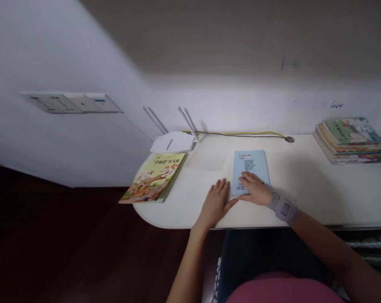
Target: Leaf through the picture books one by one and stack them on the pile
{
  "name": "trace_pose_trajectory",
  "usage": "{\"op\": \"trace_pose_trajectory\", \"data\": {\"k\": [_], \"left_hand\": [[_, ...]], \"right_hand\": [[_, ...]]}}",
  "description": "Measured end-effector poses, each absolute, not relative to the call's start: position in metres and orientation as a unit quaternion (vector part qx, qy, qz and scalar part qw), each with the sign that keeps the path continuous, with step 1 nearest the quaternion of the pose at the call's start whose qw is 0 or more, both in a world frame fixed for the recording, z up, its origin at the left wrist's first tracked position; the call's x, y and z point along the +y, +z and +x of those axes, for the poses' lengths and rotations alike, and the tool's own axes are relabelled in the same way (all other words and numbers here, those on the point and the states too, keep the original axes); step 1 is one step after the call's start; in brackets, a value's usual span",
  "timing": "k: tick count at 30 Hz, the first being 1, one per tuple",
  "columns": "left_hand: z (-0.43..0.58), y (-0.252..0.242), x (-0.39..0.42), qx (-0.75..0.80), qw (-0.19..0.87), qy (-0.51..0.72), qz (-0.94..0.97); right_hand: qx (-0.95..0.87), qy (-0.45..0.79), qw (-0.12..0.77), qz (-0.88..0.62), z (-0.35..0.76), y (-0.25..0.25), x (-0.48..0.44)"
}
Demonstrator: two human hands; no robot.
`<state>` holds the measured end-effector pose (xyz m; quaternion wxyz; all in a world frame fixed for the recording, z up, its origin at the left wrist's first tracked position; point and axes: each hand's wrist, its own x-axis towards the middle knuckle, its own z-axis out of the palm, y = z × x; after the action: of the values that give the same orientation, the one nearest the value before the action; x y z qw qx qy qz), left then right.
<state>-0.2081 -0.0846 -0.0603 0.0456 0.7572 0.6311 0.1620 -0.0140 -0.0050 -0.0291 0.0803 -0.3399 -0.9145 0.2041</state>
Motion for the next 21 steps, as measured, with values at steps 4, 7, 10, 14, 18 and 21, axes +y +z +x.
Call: {"op": "trace_pose_trajectory", "data": {"k": [4, 7, 10, 14, 18, 21], "left_hand": [[-0.206, -0.06, -0.086, 0.637, 0.047, 0.168, 0.751], [-0.205, -0.061, -0.085, 0.644, 0.05, 0.17, 0.744], [-0.205, -0.06, -0.086, 0.643, 0.052, 0.175, 0.744], [-0.205, -0.055, -0.091, 0.62, 0.037, 0.226, 0.75], [-0.2, -0.053, -0.093, 0.59, -0.019, 0.289, 0.753], [-0.195, -0.05, -0.09, 0.568, -0.07, 0.293, 0.766]], "right_hand": [[-0.922, 0.214, 0.094, -0.308, -0.005, -0.027, 0.002], [-0.918, 0.227, 0.113, -0.303, -0.003, -0.028, 0.004], [-0.91, 0.243, 0.132, -0.308, -0.003, -0.029, 0.004], [-0.903, 0.249, 0.153, -0.314, -0.003, -0.03, 0.001], [-0.901, 0.243, 0.178, -0.313, -0.004, -0.033, -0.001], [-0.897, 0.24, 0.204, -0.31, -0.003, -0.032, -0.004]]}}
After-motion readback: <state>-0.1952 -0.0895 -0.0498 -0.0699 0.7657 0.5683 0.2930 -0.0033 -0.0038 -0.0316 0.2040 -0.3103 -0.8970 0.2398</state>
